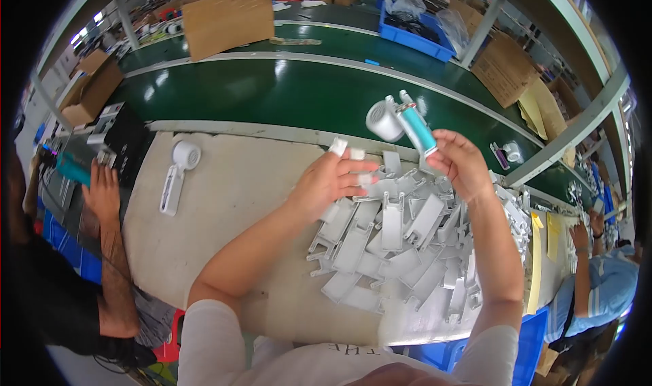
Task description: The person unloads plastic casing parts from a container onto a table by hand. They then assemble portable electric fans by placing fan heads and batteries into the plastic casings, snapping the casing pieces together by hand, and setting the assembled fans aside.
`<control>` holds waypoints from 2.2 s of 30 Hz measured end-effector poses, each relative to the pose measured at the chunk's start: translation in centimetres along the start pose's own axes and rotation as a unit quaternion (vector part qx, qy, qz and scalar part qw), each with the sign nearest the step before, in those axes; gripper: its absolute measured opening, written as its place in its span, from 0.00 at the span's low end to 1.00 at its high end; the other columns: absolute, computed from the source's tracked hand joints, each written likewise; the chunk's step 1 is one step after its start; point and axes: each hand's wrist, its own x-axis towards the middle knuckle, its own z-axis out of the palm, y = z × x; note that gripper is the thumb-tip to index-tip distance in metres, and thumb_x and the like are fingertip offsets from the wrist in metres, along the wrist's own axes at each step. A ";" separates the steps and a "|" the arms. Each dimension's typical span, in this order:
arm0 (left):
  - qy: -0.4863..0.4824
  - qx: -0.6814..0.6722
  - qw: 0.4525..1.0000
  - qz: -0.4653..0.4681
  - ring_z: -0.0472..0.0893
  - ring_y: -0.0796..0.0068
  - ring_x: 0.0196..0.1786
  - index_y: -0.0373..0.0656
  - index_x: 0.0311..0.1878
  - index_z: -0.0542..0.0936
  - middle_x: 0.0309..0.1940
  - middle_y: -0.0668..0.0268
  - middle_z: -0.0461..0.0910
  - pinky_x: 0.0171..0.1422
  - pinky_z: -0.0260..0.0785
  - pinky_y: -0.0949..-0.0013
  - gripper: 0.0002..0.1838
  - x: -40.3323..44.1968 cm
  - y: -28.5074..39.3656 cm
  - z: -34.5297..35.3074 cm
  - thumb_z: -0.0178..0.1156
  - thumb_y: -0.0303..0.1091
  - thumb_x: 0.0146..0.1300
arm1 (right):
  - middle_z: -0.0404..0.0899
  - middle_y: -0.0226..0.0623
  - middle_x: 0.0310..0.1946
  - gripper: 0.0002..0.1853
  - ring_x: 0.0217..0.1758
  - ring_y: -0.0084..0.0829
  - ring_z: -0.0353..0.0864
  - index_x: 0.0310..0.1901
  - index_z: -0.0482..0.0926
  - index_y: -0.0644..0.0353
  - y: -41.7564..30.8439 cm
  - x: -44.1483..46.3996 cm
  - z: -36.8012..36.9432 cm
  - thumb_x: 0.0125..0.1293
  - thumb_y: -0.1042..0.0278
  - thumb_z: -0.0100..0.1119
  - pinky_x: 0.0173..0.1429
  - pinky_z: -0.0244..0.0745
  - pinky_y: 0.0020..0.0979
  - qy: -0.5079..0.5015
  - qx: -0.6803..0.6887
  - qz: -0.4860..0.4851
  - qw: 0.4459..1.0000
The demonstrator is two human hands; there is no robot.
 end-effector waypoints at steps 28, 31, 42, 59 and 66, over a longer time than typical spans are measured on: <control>-0.038 -0.064 0.996 -0.055 0.80 0.63 0.33 0.38 0.49 0.67 0.38 0.52 0.77 0.34 0.77 0.59 0.16 -4.8 1.5 5.0 0.41 0.37 0.64 | 0.49 0.45 0.67 0.42 0.68 0.47 0.54 0.62 0.63 0.52 7.9 -9.2 6.9 0.41 0.72 0.71 0.66 0.57 0.43 -0.041 -0.217 -0.334 0.916; -0.049 -0.087 0.991 -0.090 0.80 0.63 0.32 0.37 0.48 0.68 0.36 0.52 0.77 0.31 0.76 0.63 0.15 -4.8 1.0 5.2 0.42 0.36 0.63 | 0.60 0.44 0.62 0.43 0.64 0.42 0.63 0.62 0.59 0.55 8.4 -9.2 5.8 0.41 0.75 0.70 0.65 0.59 0.40 -0.076 -0.202 -0.210 0.954; -0.009 0.303 0.950 -0.072 0.76 0.76 0.27 0.37 0.43 0.71 0.30 0.61 0.76 0.30 0.69 0.72 0.11 -3.8 -1.2 3.8 0.44 0.26 0.58 | 0.74 0.37 0.46 0.32 0.55 0.44 0.73 0.47 0.73 0.57 6.1 -8.5 3.5 0.31 0.84 0.65 0.55 0.71 0.40 0.092 -0.532 -0.528 0.655; -0.050 0.363 0.928 -0.062 0.75 0.79 0.26 0.37 0.40 0.69 0.31 0.63 0.75 0.26 0.66 0.75 0.11 -4.1 -0.7 4.2 0.54 0.28 0.52 | 0.74 0.36 0.44 0.33 0.53 0.44 0.73 0.50 0.74 0.52 5.2 -9.0 3.6 0.33 0.81 0.66 0.56 0.70 0.43 0.081 -0.561 -0.517 0.641; -0.038 0.511 0.858 0.020 0.74 0.67 0.24 0.36 0.38 0.72 0.22 0.57 0.75 0.29 0.65 0.67 0.16 -4.3 -1.0 4.1 0.57 0.32 0.45 | 0.72 0.36 0.49 0.33 0.56 0.41 0.71 0.52 0.72 0.54 4.4 -10.7 3.7 0.38 0.81 0.67 0.59 0.66 0.39 0.012 -0.412 -0.290 0.864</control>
